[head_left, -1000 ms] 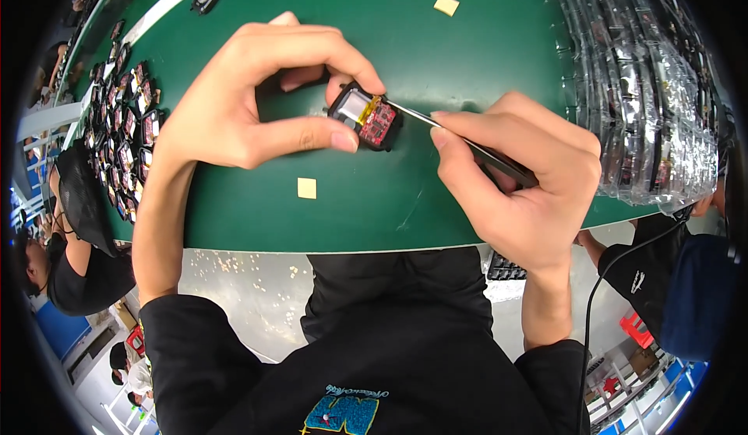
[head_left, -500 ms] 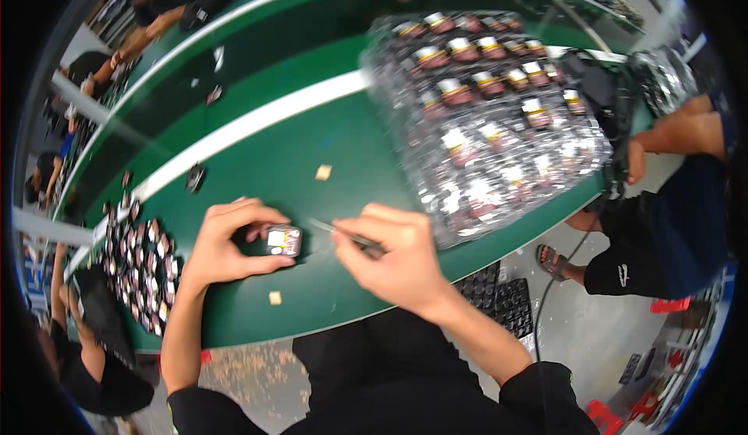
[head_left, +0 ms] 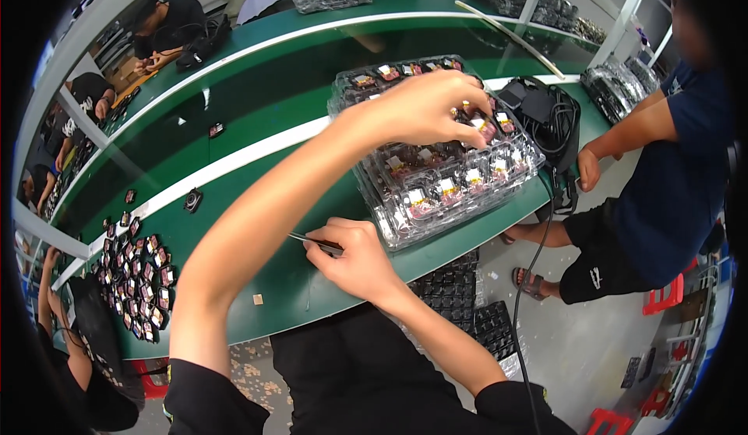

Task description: The recorder uses tweezers to carefully position a small component onto a circuit board within an electronic housing.

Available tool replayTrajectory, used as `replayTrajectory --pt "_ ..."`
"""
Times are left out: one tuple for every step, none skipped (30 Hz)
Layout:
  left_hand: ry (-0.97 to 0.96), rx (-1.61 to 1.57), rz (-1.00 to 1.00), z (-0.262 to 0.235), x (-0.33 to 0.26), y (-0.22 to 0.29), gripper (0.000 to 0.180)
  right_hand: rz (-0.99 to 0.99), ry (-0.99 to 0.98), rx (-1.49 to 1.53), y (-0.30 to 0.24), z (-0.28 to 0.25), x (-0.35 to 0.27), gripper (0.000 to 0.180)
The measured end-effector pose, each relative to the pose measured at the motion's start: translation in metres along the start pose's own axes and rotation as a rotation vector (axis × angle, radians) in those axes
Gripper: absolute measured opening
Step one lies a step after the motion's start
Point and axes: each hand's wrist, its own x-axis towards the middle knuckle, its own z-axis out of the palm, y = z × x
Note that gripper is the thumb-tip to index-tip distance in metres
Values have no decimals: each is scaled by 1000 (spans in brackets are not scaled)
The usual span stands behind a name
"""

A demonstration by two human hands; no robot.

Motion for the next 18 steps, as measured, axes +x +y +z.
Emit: replayTrajectory --pt "-2 36 28 8 5 -11 49 32 -4 -4 -1 2 0 14" --pt "-124 86 -73 7 14 -13 50 60 -10 -9 -4 4 1 15" --pt "-128 94 -69 14 19 -21 49 40 -3 -29 0 4 1 15" --pt "-132 109 -77 16 17 -28 48 22 -26 -13 -3 5 1 15" --pt "-52 125 -16 16 11 -36 46 28 -18 -21 -6 4 1 15" --pt "19 134 51 15 6 -41 45 43 -1 -29 -5 1 1 15" --pt "31 143 -53 7 -1 -38 42 47 10 -33 -3 -1 -1 14" --pt "91 144 -82 0 -11 -47 38 45 17 -48 -4 -3 -1 14" --pt "136 193 -122 -12 -26 -51 35 40 19 -52 -3 -5 -2 14" --pt "176 240 -158 -28 -47 -53 32 37 25 -59 -3 -7 -2 14" --pt "202 324 -209 -48 -75 -65 30 34 14 -30 -4 -4 -3 14" --pt "227 403 -250 -64 -104 -79 28 42 4 -22 -4 -2 -2 15" --pt "228 476 -364 -77 -134 -88 27 55 1 -19 -3 -3 -2 15" --pt "231 553 -476 -93 -165 -92 26 54 1 -4 -5 -3 -2 15" --pt "144 671 -606 -107 -199 -96 27 59 -7 -1 -6 -3 -1 14" --pt "57 784 -732 -121 -230 -100 27 64 -15 -2 -9 -4 -1 14" --pt "-43 809 -853 -132 -260 -102 28 70 -55 -36 -10 -6 0 14" --pt "-144 826 -966 -137 -282 -104 30 72 -54 -32 -10 -7 0 14"
